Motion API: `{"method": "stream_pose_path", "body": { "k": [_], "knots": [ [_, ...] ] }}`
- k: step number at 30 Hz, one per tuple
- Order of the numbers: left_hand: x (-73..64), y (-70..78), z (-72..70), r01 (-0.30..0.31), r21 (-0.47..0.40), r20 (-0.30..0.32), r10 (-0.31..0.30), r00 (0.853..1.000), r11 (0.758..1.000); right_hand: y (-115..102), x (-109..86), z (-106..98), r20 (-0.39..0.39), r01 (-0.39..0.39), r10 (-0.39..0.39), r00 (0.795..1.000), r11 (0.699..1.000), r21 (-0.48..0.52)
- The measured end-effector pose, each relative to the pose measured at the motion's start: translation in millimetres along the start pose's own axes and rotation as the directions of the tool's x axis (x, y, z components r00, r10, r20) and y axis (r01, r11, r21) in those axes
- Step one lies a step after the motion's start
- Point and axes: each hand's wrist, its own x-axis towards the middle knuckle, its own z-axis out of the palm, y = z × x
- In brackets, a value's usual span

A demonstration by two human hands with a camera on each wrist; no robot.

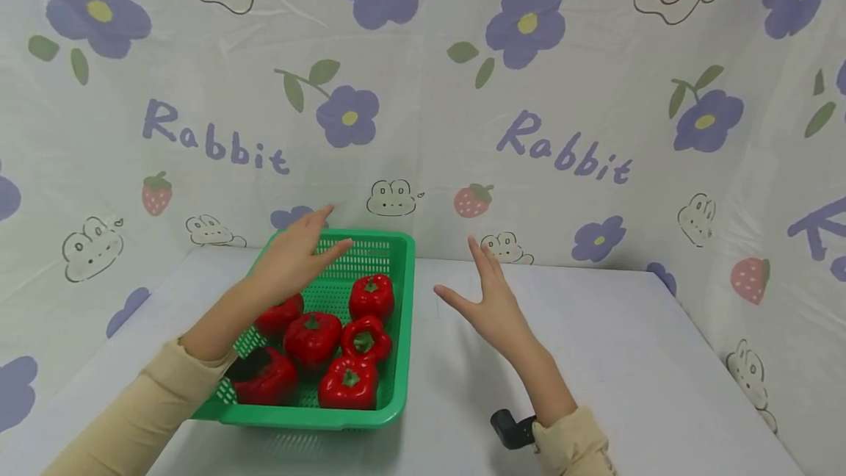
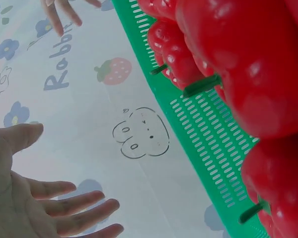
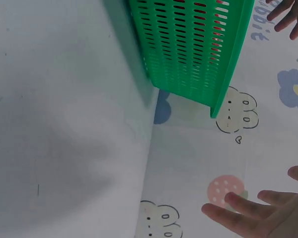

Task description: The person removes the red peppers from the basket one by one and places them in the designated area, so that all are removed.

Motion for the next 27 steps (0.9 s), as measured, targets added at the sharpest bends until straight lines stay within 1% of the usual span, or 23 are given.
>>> {"method": "stream_pose_path", "body": {
  "k": [2,6,10,16,22,27],
  "knots": [
    [-2.0,-1.8,-3.1,0.006,-0.010,0.001,-0.006,1.000,1.000,0.6,-0.7,1.5,-0.006,0.004,-0.004,1.000,0.999,0.039],
    [-7.0,-5.7,-9.5,0.030,-0.057,0.007,-0.030,1.000,0.998,1.4,-1.5,4.3,-0.009,0.001,0.000,1.000,0.995,0.102],
    [-11.1,-13.7,-15.3,0.057,-0.105,0.040,-0.053,0.998,0.993,1.2,-2.0,6.5,-0.002,-0.012,0.013,1.000,0.986,0.165],
    [-18.7,-27.9,-24.6,0.089,-0.147,0.083,-0.078,0.994,0.985,0.7,-2.6,8.1,0.021,-0.024,0.020,1.000,0.974,0.226],
    [-27.3,-39.6,-34.5,0.123,-0.163,0.118,-0.105,0.987,0.979,-4.7,-5.0,9.7,0.033,-0.015,0.006,0.999,0.962,0.273],
    [-34.7,-53.5,-39.3,0.151,-0.147,0.132,-0.132,0.983,0.978,-8.9,-6.6,12.8,0.051,-0.021,0.004,0.999,0.944,0.329]
  ]
}}
